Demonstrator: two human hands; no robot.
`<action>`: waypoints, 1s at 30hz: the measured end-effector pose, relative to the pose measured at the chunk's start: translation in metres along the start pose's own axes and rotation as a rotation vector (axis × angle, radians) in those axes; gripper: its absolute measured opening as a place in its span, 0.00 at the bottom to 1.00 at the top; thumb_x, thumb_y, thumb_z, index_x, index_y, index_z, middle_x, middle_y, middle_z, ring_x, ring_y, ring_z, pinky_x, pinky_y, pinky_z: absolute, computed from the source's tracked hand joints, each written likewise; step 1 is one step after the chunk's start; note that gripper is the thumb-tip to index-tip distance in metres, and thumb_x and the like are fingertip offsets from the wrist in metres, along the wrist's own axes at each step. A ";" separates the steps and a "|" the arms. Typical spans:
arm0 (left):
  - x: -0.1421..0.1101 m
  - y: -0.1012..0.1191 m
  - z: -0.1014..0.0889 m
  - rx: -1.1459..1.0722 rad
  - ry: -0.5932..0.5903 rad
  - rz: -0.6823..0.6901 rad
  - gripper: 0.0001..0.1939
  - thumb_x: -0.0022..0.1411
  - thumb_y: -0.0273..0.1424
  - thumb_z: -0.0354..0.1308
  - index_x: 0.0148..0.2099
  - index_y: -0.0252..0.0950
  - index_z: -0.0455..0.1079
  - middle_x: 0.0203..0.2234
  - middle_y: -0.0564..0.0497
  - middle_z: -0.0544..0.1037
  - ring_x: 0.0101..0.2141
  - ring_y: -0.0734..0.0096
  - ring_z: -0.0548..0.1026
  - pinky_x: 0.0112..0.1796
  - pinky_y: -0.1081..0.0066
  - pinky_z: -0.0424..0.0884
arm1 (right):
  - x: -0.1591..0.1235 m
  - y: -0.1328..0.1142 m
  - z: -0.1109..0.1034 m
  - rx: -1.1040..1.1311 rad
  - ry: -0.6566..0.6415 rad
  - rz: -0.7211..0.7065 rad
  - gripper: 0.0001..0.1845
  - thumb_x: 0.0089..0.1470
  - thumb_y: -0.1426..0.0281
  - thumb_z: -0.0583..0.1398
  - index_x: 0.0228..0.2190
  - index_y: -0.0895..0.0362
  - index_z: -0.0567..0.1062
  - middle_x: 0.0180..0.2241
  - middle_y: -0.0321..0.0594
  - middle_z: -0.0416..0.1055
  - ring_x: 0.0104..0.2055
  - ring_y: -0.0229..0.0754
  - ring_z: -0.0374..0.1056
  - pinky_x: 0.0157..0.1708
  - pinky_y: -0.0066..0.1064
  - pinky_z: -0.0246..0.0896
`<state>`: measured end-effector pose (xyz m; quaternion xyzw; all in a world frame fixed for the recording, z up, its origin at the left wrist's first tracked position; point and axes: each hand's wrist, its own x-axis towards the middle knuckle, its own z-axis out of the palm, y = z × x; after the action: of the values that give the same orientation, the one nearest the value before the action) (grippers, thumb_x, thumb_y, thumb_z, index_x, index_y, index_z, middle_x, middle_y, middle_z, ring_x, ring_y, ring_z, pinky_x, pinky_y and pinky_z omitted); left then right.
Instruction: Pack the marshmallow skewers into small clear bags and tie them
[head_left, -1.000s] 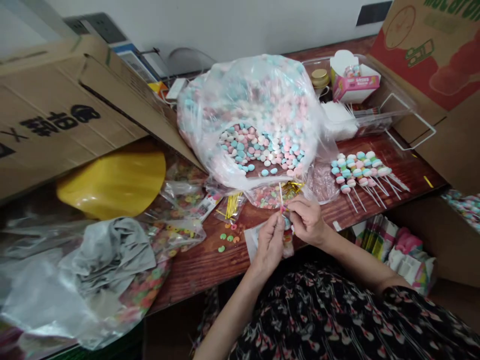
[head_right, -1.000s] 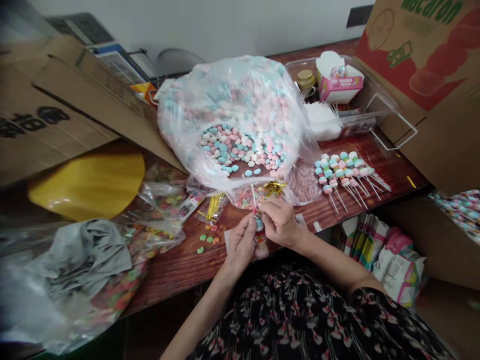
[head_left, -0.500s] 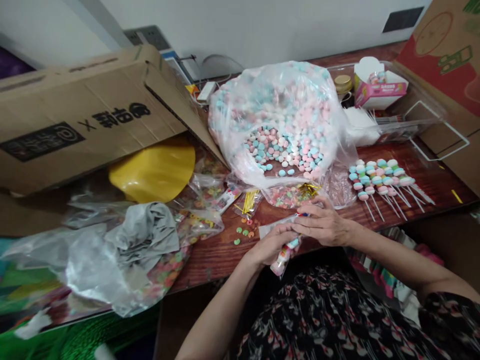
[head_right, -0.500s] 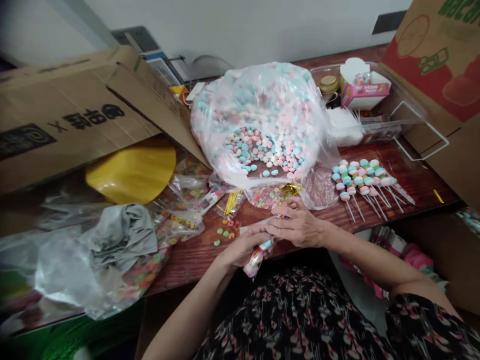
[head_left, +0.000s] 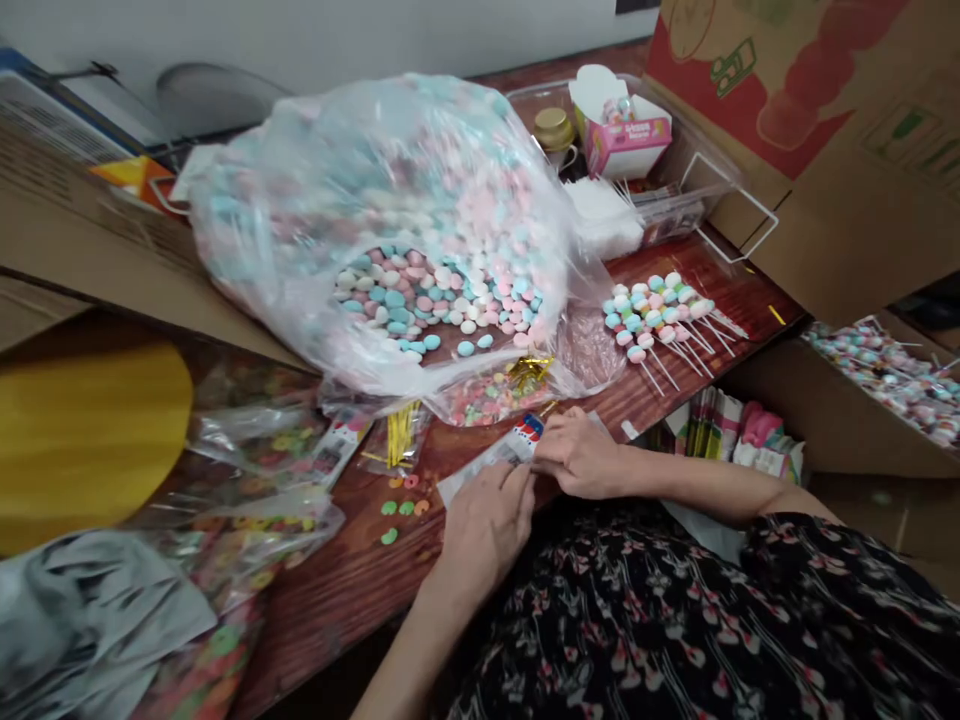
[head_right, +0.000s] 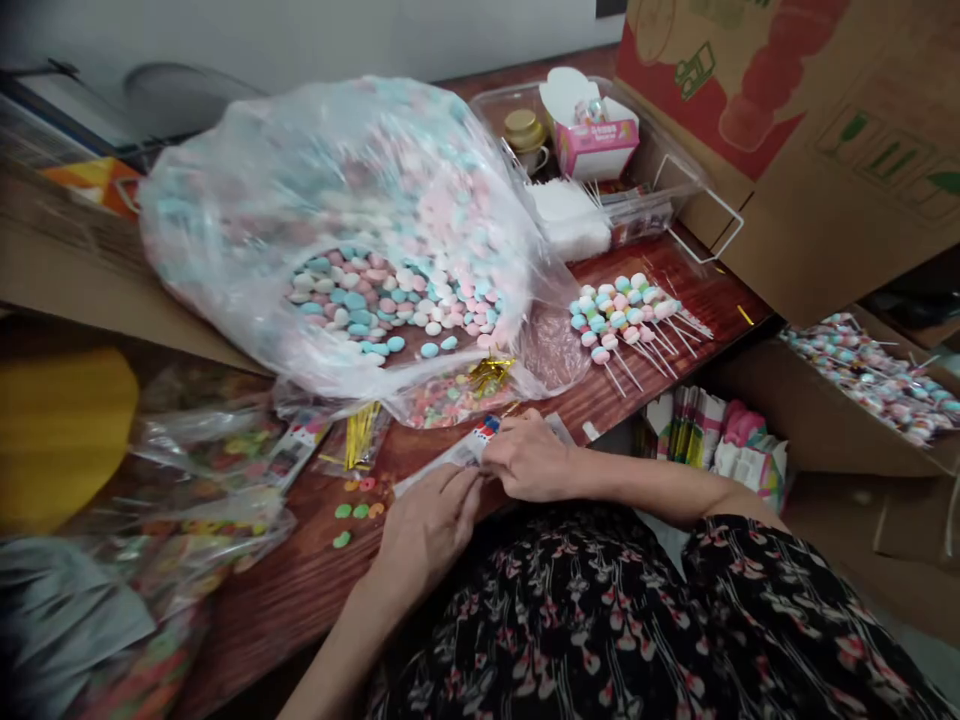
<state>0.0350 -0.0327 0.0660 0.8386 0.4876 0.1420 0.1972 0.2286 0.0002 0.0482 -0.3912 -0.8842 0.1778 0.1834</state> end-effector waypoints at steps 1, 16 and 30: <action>0.001 0.000 -0.001 -0.087 -0.010 -0.024 0.14 0.66 0.32 0.47 0.36 0.35 0.74 0.29 0.46 0.75 0.31 0.66 0.72 0.34 0.68 0.68 | -0.003 -0.002 -0.003 -0.041 0.066 -0.035 0.08 0.59 0.71 0.56 0.30 0.57 0.75 0.33 0.40 0.75 0.41 0.42 0.63 0.40 0.38 0.45; -0.006 0.007 0.001 -0.611 -0.240 -0.185 0.13 0.65 0.38 0.52 0.39 0.37 0.75 0.27 0.50 0.75 0.29 0.70 0.72 0.33 0.71 0.70 | -0.029 -0.001 0.009 -0.099 0.108 -0.213 0.08 0.54 0.75 0.55 0.25 0.58 0.70 0.24 0.37 0.70 0.32 0.39 0.57 0.40 0.39 0.42; -0.030 -0.011 0.016 -0.868 0.118 -0.466 0.10 0.62 0.37 0.57 0.34 0.35 0.73 0.19 0.54 0.69 0.18 0.78 0.65 0.21 0.76 0.62 | -0.010 0.037 -0.028 -0.220 0.123 0.147 0.12 0.61 0.70 0.56 0.29 0.54 0.77 0.33 0.39 0.74 0.41 0.44 0.57 0.40 0.38 0.40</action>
<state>0.0185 -0.0573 0.0453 0.5384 0.5684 0.3312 0.5267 0.2711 0.0202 0.0540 -0.4828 -0.8544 0.0684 0.1794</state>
